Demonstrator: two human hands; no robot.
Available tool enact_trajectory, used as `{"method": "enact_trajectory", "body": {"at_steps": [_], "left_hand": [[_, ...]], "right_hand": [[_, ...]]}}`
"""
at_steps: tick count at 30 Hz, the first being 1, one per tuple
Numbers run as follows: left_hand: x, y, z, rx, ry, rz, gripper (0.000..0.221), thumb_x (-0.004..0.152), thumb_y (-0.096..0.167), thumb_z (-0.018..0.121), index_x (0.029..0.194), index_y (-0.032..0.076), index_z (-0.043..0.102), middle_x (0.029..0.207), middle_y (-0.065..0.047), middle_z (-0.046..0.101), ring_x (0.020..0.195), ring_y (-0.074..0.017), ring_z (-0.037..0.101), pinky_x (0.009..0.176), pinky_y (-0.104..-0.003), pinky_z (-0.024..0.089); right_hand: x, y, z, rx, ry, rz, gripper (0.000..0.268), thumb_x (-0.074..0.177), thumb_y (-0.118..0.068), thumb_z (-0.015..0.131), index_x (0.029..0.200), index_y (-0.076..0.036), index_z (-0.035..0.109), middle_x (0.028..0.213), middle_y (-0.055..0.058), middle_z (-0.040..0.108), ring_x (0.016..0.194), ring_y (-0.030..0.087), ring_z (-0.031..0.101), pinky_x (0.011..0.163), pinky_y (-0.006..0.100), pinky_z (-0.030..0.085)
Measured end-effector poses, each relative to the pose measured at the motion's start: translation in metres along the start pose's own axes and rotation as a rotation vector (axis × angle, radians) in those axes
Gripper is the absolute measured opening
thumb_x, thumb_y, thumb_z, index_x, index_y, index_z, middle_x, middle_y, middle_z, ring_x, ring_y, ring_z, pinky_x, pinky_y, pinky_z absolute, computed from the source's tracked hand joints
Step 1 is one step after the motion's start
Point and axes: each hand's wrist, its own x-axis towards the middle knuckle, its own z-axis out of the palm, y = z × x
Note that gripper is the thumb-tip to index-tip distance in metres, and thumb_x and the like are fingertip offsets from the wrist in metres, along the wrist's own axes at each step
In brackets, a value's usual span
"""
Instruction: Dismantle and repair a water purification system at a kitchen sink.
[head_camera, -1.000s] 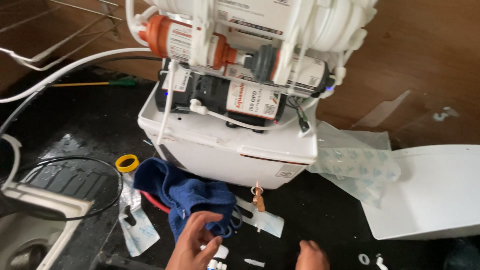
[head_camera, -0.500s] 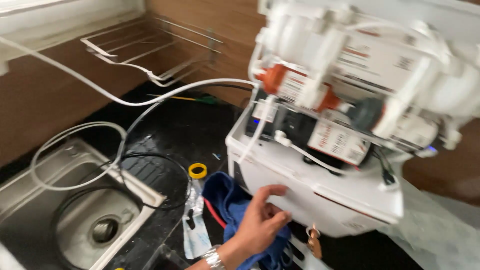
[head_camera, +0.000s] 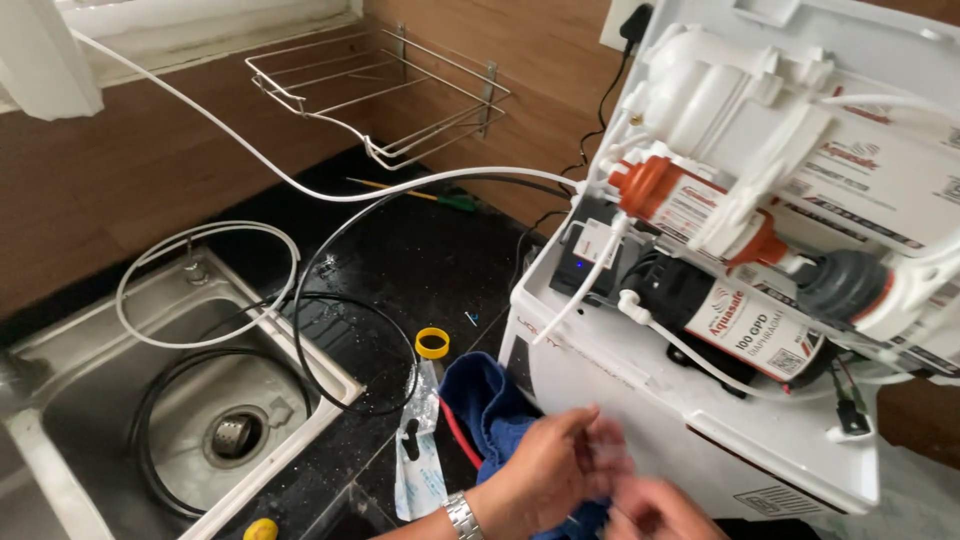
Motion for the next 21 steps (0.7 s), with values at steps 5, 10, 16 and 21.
{"method": "enact_trajectory", "body": {"at_steps": [5,10,16,21], "left_hand": [[0.044,-0.039,-0.05,-0.424,0.011,-0.145,0.038,0.107,0.033,0.045,0.104,0.002,0.065,0.103,-0.014,0.07,0.099,-0.0252,0.068,0.092,-0.038,0.057],[0.039,-0.002,-0.069,-0.439,0.046,-0.154,0.035,0.108,0.029,0.043,0.1,0.002,0.064,0.101,-0.014,0.069,0.095,-0.0264,0.067,0.089,-0.041,0.057],[0.014,0.059,-0.081,-0.164,0.126,-0.13,0.038,0.109,0.028,0.04,0.098,-0.003,0.061,0.095,-0.016,0.064,0.09,-0.0272,0.068,0.09,-0.041,0.061],[-0.004,0.079,-0.086,-0.122,0.111,-0.148,0.045,0.11,0.033,0.036,0.099,-0.002,0.062,0.097,-0.017,0.065,0.088,-0.0261,0.069,0.088,-0.04,0.062]], "right_hand": [[0.028,-0.313,-0.072,0.005,-0.006,-0.127,0.019,0.078,-0.007,0.073,0.097,-0.011,0.075,0.1,0.012,0.077,0.093,0.036,0.072,0.077,0.042,0.057],[0.033,-0.374,-0.093,0.036,-0.061,-0.046,0.023,0.084,-0.008,0.07,0.107,-0.01,0.073,0.102,0.012,0.075,0.093,0.033,0.073,0.077,0.04,0.058],[-0.012,-0.312,-0.017,0.172,0.029,-0.369,0.01,0.077,-0.012,0.075,0.086,-0.012,0.075,0.081,0.009,0.073,0.078,0.025,0.075,0.071,0.037,0.06],[-0.007,-0.32,-0.005,0.139,0.065,-0.403,0.009,0.075,-0.012,0.075,0.084,-0.012,0.074,0.079,0.008,0.072,0.076,0.025,0.074,0.069,0.037,0.06]]}}
